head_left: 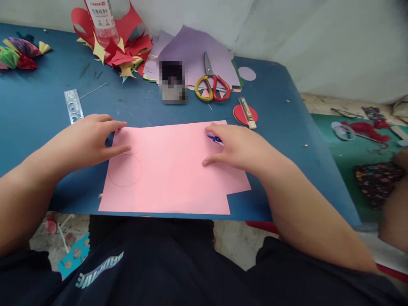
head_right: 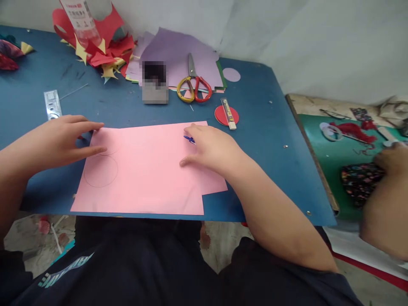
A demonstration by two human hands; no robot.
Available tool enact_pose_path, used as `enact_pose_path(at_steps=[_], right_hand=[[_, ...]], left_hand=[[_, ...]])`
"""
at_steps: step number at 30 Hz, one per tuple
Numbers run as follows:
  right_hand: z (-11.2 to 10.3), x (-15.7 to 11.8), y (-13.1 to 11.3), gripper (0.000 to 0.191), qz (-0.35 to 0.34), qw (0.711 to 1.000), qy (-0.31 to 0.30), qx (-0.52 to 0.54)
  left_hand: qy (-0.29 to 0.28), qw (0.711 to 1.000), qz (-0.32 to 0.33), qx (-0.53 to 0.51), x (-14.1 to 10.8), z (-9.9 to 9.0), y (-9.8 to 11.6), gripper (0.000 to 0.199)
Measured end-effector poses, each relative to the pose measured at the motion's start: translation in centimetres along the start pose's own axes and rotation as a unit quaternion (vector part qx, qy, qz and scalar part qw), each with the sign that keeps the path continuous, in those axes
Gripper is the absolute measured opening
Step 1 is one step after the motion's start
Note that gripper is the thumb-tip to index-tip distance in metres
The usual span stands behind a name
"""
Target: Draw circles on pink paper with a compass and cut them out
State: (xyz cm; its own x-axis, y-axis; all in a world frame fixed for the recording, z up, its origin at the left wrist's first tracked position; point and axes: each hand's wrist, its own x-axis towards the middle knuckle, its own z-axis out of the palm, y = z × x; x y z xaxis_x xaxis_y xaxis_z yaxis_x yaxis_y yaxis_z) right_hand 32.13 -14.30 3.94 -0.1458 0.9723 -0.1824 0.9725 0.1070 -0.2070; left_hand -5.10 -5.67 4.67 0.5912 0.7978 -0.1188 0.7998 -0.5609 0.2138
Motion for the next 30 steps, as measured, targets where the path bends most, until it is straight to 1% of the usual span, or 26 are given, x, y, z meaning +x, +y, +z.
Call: enact_pose_path(at_steps=[3, 7, 10, 14, 16, 19, 21, 22, 26, 28, 30], right_hand=[[-0.1, 0.0, 0.1, 0.071, 0.001, 1.000, 0.006, -0.010], [-0.1, 0.0, 0.1, 0.075, 0.018, 1.000, 0.008, -0.014], [0.0, 0.0, 0.4, 0.086, 0.027, 1.000, 0.010, -0.010], [0.0, 0.2, 0.7, 0.105, 0.039, 0.999, -0.009, -0.012], [-0.1, 0.4, 0.7, 0.109, 0.040, 0.999, -0.012, -0.017], [-0.4, 0.3, 0.3, 0.109, 0.044, 0.999, 0.001, -0.030], [-0.5, 0.0, 0.0, 0.103, 0.043, 0.999, 0.014, -0.024], [-0.5, -0.1, -0.1, 0.096, 0.038, 0.999, 0.023, -0.009], [-0.7, -0.7, 0.2, 0.050, -0.011, 0.992, 0.070, 0.109], [-0.8, -0.8, 0.6, 0.032, -0.040, 0.979, 0.104, 0.172], [-1.0, -0.6, 1.1, 0.023, -0.054, 0.961, 0.144, 0.230]], left_hand=[[0.009, 1.000, 0.005, -0.003, 0.0, 0.2, -0.2, 0.066], [0.009, 1.000, 0.015, -0.012, 0.2, 0.3, -0.4, 0.062], [0.010, 1.000, 0.015, -0.007, 0.3, 0.4, -0.3, 0.063], [0.006, 1.000, 0.021, -0.003, 0.2, 0.4, -0.1, 0.057], [0.006, 1.000, 0.024, -0.005, 0.1, 0.5, -0.1, 0.057], [0.011, 1.000, 0.025, -0.015, 0.1, 0.7, 0.0, 0.065], [0.016, 0.999, 0.026, -0.029, 0.1, 0.9, 0.0, 0.070], [0.017, 0.999, 0.027, -0.040, 0.2, 1.0, 0.0, 0.072], [0.036, 0.990, 0.024, -0.133, 0.3, 1.4, -0.3, 0.080], [0.058, 0.981, 0.006, -0.185, 0.4, 1.4, -0.7, 0.094], [0.092, 0.965, -0.026, -0.243, 0.5, 1.2, -1.1, 0.118]])
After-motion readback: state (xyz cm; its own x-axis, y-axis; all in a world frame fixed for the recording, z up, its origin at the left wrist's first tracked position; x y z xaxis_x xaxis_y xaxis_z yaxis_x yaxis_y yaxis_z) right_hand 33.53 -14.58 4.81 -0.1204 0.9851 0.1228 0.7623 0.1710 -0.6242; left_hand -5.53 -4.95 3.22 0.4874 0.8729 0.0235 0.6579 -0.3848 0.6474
